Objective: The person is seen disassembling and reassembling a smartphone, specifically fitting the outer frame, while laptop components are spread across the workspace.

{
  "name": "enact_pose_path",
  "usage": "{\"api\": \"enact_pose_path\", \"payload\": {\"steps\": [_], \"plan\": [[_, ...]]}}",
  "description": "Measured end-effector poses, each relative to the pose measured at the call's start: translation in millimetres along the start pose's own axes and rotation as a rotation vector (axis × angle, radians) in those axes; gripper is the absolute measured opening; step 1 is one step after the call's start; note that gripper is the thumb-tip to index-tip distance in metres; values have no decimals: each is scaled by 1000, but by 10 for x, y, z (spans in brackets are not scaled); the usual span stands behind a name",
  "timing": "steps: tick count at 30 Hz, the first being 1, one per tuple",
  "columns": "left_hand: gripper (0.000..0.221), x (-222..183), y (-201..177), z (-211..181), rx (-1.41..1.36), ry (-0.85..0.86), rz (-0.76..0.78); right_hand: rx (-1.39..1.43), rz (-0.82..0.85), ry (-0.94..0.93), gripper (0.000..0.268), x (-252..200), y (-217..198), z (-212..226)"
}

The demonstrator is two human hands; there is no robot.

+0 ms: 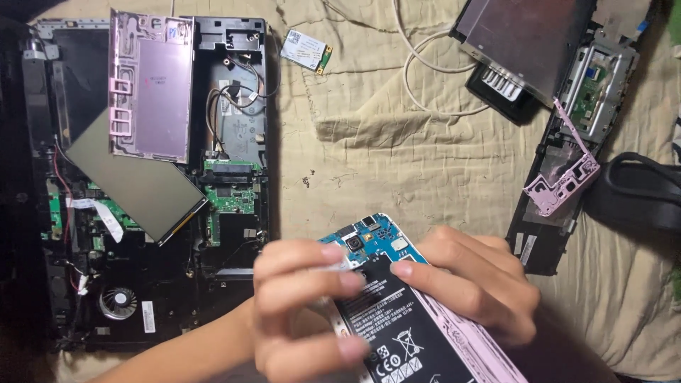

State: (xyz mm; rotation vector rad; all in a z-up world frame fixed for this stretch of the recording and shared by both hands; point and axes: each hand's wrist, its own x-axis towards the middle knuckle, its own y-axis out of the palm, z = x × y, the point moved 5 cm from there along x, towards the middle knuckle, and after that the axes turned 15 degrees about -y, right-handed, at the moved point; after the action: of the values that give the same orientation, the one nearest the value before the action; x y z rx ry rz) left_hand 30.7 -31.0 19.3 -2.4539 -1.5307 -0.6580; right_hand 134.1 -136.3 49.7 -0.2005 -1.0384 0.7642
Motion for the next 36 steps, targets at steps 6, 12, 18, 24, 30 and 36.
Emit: {"api": "enact_pose_path", "payload": {"steps": [6,12,18,24,30,36], "plan": [[3,-16,-34,-4,53,1,206,-93,-53,57,32,29,64,-42],[15,-94,-85,79,106,76,218,-63,19,83,33,54,20,-155],[14,53,-113,7,186,-117,342,-158,19,61,30,109,-2,-224],[11,69,-137,-21,235,-243,437,-222,26,130,40,89,-33,-257],[10,67,-153,52,242,-224,413,-197,22,61,39,83,-42,-285],[20,-2,-100,121,224,189,502,-214,25,84,32,116,-36,-264]]}}
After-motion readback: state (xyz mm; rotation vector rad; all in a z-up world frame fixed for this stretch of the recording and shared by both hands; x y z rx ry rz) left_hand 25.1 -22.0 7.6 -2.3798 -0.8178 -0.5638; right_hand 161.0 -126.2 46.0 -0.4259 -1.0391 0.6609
